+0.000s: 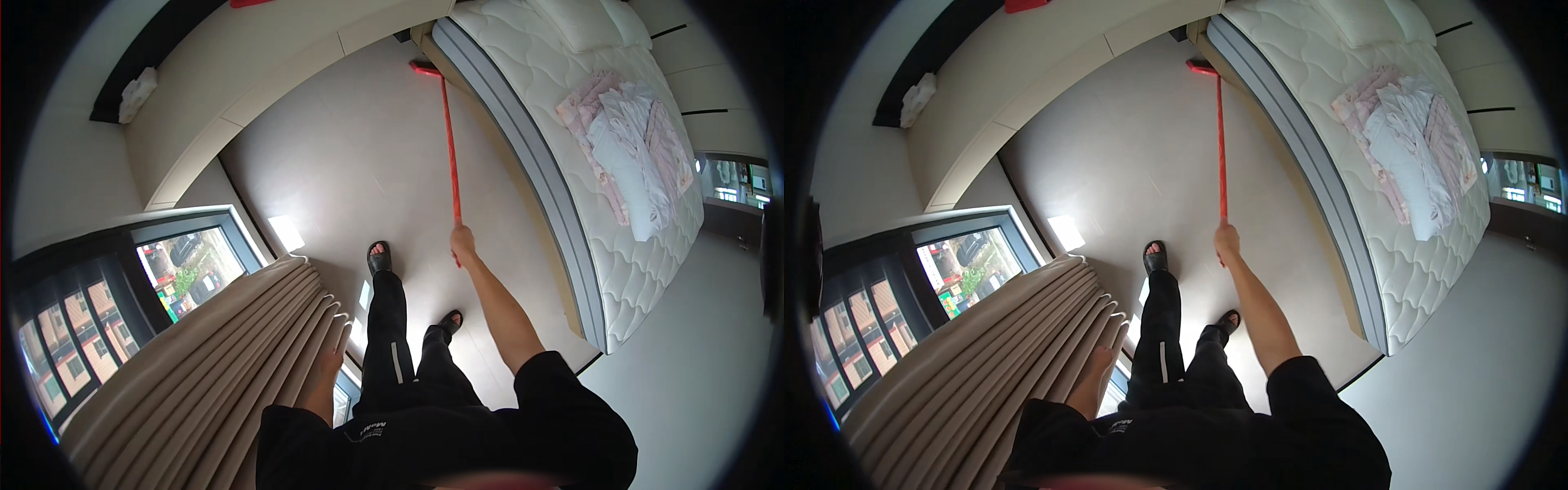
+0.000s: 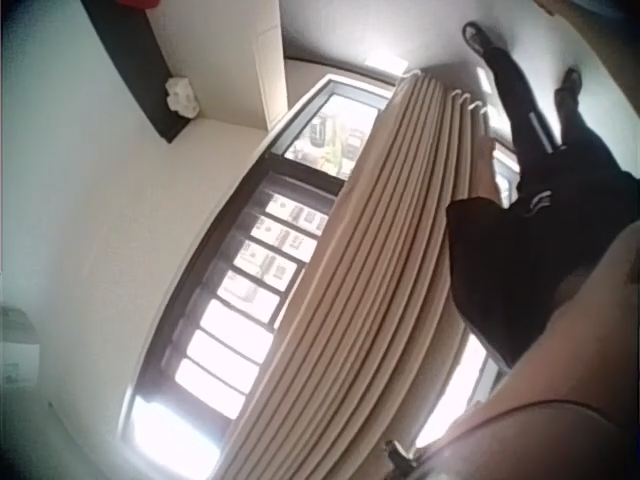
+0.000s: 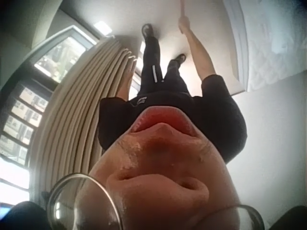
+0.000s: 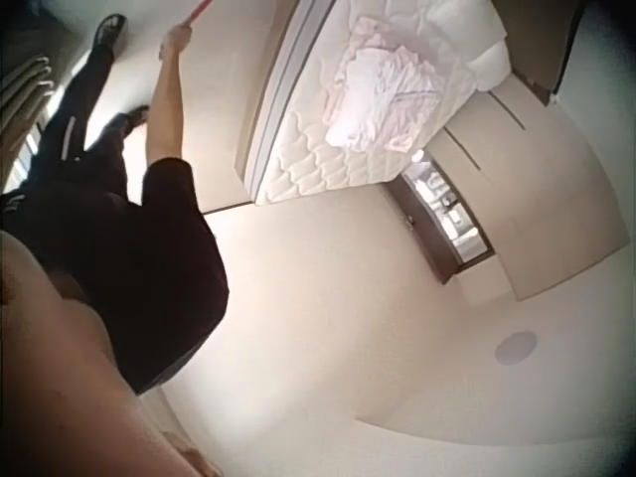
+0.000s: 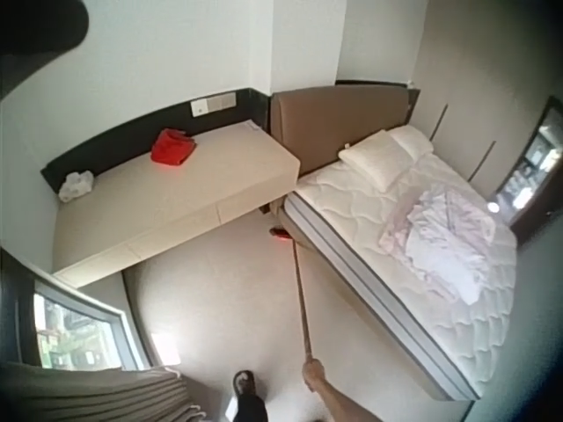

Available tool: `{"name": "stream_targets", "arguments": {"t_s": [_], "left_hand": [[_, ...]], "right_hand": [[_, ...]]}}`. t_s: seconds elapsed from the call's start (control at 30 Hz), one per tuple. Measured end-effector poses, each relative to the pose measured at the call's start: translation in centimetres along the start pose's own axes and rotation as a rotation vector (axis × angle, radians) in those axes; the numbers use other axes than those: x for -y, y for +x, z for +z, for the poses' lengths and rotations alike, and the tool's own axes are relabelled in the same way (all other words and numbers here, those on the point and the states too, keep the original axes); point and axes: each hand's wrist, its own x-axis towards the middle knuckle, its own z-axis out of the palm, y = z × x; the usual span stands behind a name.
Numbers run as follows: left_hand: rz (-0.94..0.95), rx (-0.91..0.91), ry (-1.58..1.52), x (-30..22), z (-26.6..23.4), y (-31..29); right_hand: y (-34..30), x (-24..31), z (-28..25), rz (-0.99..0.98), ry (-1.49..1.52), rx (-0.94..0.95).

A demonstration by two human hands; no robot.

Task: The recorder is sweeping the floor with a red broom in a bedroom and later opens a wardrobe door.

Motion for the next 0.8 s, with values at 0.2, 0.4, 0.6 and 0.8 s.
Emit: {"name": "stream_targets", "arguments": {"t_s": [0.2, 0.4, 0.6, 0.8], "left_hand": [[0.268, -0.225, 0.023, -1.6, 4.7, -0.5], [0.406, -0.085, -0.228, -20.8, 16.1, -3.9], [-0.005, 0.246, -0.957, -36.4, 22.0, -20.1], [0.744, -0.612, -0.882, -31.8, 15.0, -24.1]], "right_hand": [[-11.7, -18.8, -7.9, -0.128, -0.133, 0.122], [-30.5, -33.5, -15.1, -0.252, -0.493, -0.036], [-36.6, -39.6, -22.1, -0.27, -0.201, 0.206], [-34.2, -37.6, -23.6, 0.217, -0.102, 0.509]]}}
